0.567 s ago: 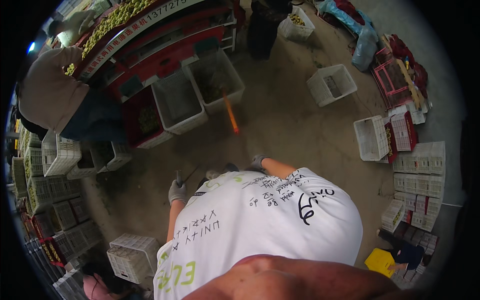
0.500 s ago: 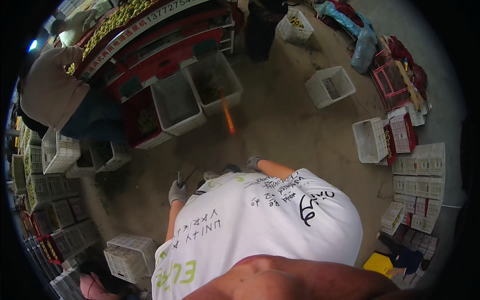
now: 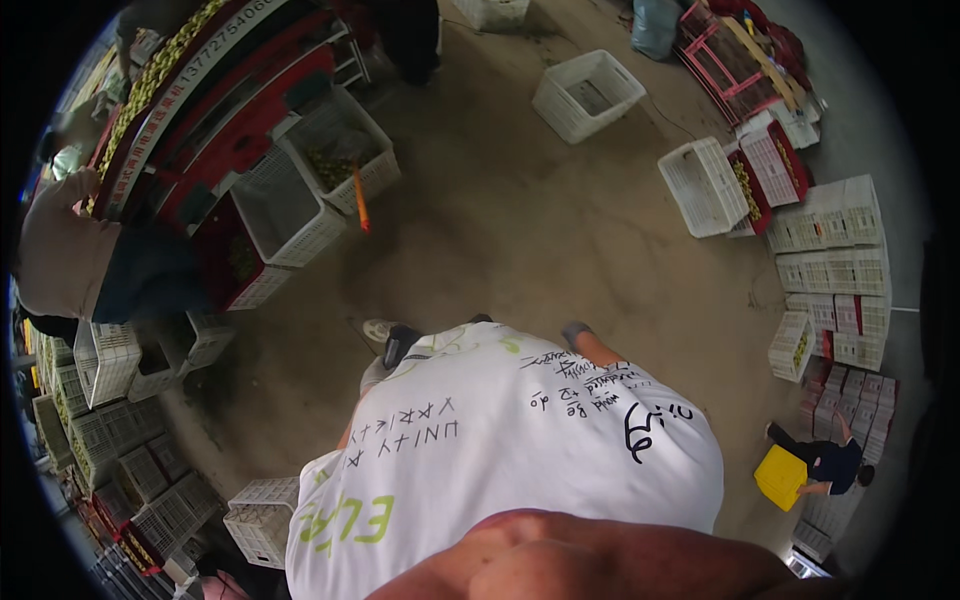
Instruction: The person sits on a small stool and uses a long metal rod to sharpen a tool, likely a knife or blade, by repeatedly drawing it along the rod. The person holds the rod with both hands and performs a consistent sharpening motion.
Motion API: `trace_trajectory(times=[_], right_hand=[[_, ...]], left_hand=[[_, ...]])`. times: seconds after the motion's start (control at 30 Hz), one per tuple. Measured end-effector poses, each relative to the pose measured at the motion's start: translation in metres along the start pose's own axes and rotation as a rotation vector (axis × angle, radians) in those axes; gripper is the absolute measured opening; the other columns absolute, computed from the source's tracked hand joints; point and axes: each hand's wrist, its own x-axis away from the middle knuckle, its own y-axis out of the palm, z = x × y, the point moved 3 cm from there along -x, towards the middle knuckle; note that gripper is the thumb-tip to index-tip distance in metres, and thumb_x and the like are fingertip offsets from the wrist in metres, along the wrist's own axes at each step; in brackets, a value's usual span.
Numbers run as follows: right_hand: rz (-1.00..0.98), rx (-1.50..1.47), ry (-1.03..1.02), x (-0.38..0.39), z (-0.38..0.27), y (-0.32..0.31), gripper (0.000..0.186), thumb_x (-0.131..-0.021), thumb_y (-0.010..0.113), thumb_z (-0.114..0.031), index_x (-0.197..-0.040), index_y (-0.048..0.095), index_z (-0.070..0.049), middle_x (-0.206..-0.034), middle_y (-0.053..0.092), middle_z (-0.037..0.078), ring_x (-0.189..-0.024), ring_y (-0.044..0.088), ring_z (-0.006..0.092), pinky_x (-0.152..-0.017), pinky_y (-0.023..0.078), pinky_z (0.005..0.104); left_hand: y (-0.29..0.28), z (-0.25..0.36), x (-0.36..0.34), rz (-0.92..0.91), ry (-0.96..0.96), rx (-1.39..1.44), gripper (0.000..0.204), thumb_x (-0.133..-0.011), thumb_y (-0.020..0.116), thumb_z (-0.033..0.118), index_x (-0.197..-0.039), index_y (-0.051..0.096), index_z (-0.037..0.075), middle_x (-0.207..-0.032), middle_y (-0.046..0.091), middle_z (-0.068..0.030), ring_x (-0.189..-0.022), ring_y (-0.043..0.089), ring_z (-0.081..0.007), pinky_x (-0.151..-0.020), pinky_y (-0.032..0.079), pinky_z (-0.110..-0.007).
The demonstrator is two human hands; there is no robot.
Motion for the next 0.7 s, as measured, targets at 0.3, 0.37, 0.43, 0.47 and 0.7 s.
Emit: trace_trajectory(times=[0.3, 0.37, 0.43, 0.47, 0.7], right_hand=[[-0.096, -0.385, 0.144, 0.070, 0.012, 0.118, 0.017, -0.085, 0.059, -0.023, -0.096, 0.065, -0.012, -0.087, 0.068, 0.009, -0.070, 0.066, 0.0229, -0.059, 0.053, 0.0374], [0.004, -0.523, 0.136, 0.051, -0.015, 0.106, 0.017, -0.084, 0.059, -0.021, -0.096, 0.065, -0.010, -0.090, 0.069, 0.009, -0.072, 0.066, 0.0240, -0.063, 0.052, 0.0353], [0.077, -0.489, 0.061, 0.039, -0.038, 0.096, 0.023, -0.085, 0.057, -0.022, -0.100, 0.066, -0.008, -0.097, 0.069, 0.010, -0.078, 0.067, 0.0251, -0.070, 0.052, 0.0333], [0.146, -0.637, 0.112, 0.037, -0.045, 0.092, 0.025, -0.084, 0.058, -0.022, -0.102, 0.066, -0.007, -0.099, 0.069, 0.011, -0.082, 0.066, 0.0250, -0.073, 0.051, 0.0338], [0.259, -1.485, 0.438, 0.065, -0.069, 0.097, 0.035, -0.085, 0.058, -0.038, -0.104, 0.069, -0.011, -0.104, 0.067, 0.012, -0.098, 0.063, 0.0262, -0.090, 0.046, 0.0354]], left_hand=[[0.023, 0.021, 0.008, -0.069, -0.079, -0.007, 0.045, -0.075, 0.068, 0.045, -0.105, 0.065, 0.011, -0.100, 0.066, -0.0177, -0.098, 0.062, -0.0340, -0.081, 0.048, -0.041], [0.010, 0.042, 0.019, -0.079, -0.081, -0.086, 0.043, -0.076, 0.066, 0.042, -0.105, 0.065, 0.011, -0.102, 0.066, -0.0176, -0.099, 0.062, -0.0338, -0.083, 0.048, -0.041], [0.001, 0.060, 0.025, -0.127, -0.117, -0.122, 0.040, -0.077, 0.065, 0.039, -0.105, 0.065, 0.011, -0.103, 0.066, -0.0175, -0.100, 0.062, -0.0338, -0.083, 0.048, -0.041], [-0.003, 0.067, 0.030, -0.144, -0.123, -0.140, 0.039, -0.077, 0.064, 0.038, -0.106, 0.065, 0.011, -0.104, 0.066, -0.0175, -0.100, 0.062, -0.0337, -0.084, 0.048, -0.041], [-0.026, 0.066, 0.039, -0.072, -0.169, -0.201, 0.029, -0.078, 0.063, 0.031, -0.099, 0.064, 0.012, -0.094, 0.066, -0.0172, -0.090, 0.063, -0.0345, -0.077, 0.049, -0.041]])
